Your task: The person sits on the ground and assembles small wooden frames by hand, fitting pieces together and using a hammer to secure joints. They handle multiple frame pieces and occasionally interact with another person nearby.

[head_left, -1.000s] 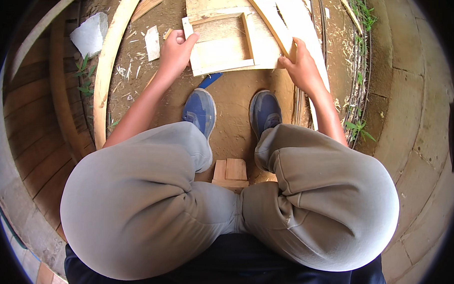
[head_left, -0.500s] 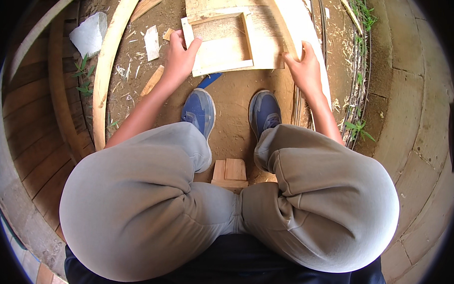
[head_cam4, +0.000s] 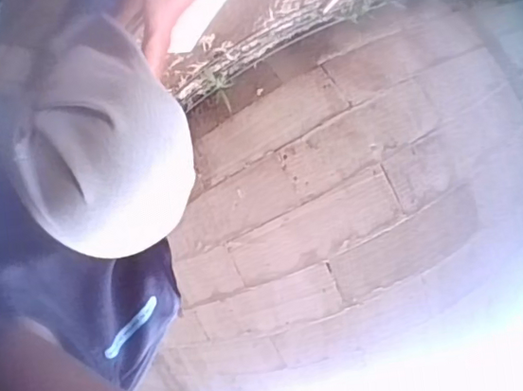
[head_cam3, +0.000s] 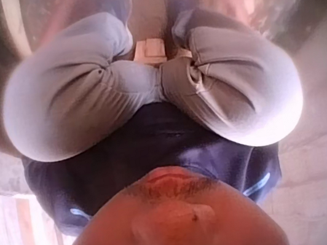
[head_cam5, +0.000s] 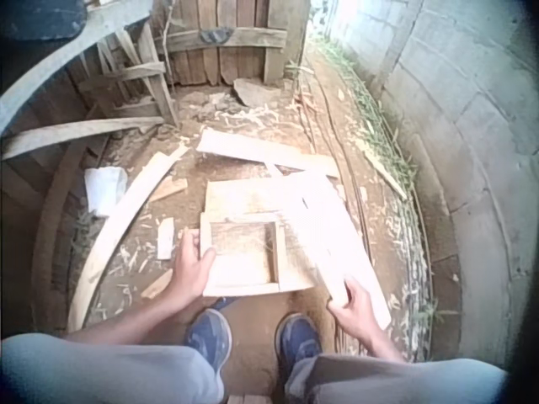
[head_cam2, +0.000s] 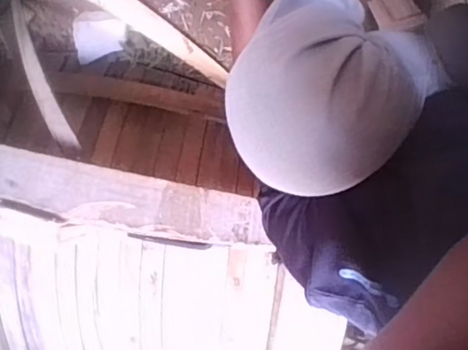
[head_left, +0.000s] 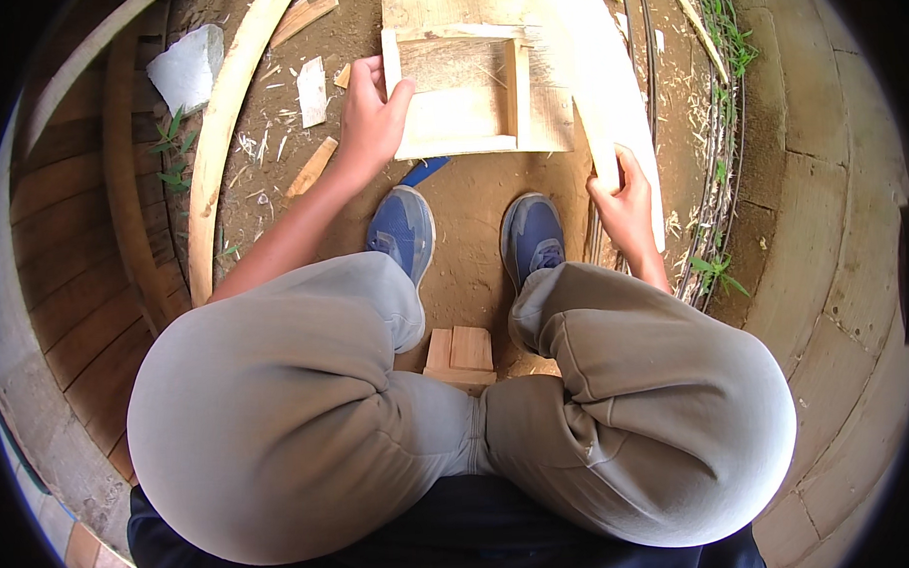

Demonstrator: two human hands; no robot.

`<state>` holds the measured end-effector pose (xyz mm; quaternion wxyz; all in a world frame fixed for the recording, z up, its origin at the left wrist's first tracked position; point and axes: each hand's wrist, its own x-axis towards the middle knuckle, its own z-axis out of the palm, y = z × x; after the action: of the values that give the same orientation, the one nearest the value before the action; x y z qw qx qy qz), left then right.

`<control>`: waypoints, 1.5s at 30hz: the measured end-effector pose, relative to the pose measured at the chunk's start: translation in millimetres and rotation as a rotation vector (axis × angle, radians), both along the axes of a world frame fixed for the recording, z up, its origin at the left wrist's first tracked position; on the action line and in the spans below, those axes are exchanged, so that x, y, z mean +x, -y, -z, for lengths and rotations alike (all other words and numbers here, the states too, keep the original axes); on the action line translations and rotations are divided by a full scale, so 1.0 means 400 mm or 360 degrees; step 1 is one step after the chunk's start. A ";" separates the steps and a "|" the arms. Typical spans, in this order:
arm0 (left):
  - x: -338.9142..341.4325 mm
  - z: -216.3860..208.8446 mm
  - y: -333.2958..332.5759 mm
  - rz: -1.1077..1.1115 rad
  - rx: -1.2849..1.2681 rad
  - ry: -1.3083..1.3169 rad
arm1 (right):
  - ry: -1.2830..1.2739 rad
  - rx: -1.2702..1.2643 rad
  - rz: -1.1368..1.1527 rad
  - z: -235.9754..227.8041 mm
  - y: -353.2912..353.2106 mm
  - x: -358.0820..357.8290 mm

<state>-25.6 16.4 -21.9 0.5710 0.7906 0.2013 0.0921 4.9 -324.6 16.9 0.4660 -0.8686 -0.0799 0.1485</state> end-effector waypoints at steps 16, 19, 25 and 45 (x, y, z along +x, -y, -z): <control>0.046 -0.044 -0.035 0.0068 0.0822 0.0034 | -0.1002 0.0020 -0.0631 -0.283 0.013 0.226; 0.056 -0.097 -0.007 0.0131 0.0939 0.0058 | -0.1099 0.0142 -0.0486 -0.233 -0.009 0.239; 0.025 -0.081 0.013 0.0150 0.0962 0.0042 | -0.0727 -0.0007 -0.0163 -0.097 -0.072 0.215; 0.038 0.002 -0.009 0.0180 0.0048 -0.0229 | 0.1129 -0.0932 -0.0998 -0.106 -0.291 0.294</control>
<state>-10.3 20.0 -22.6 0.5474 0.8137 0.1955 0.0057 122.5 -208.1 59.5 0.0834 -0.8932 -0.4419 -0.0054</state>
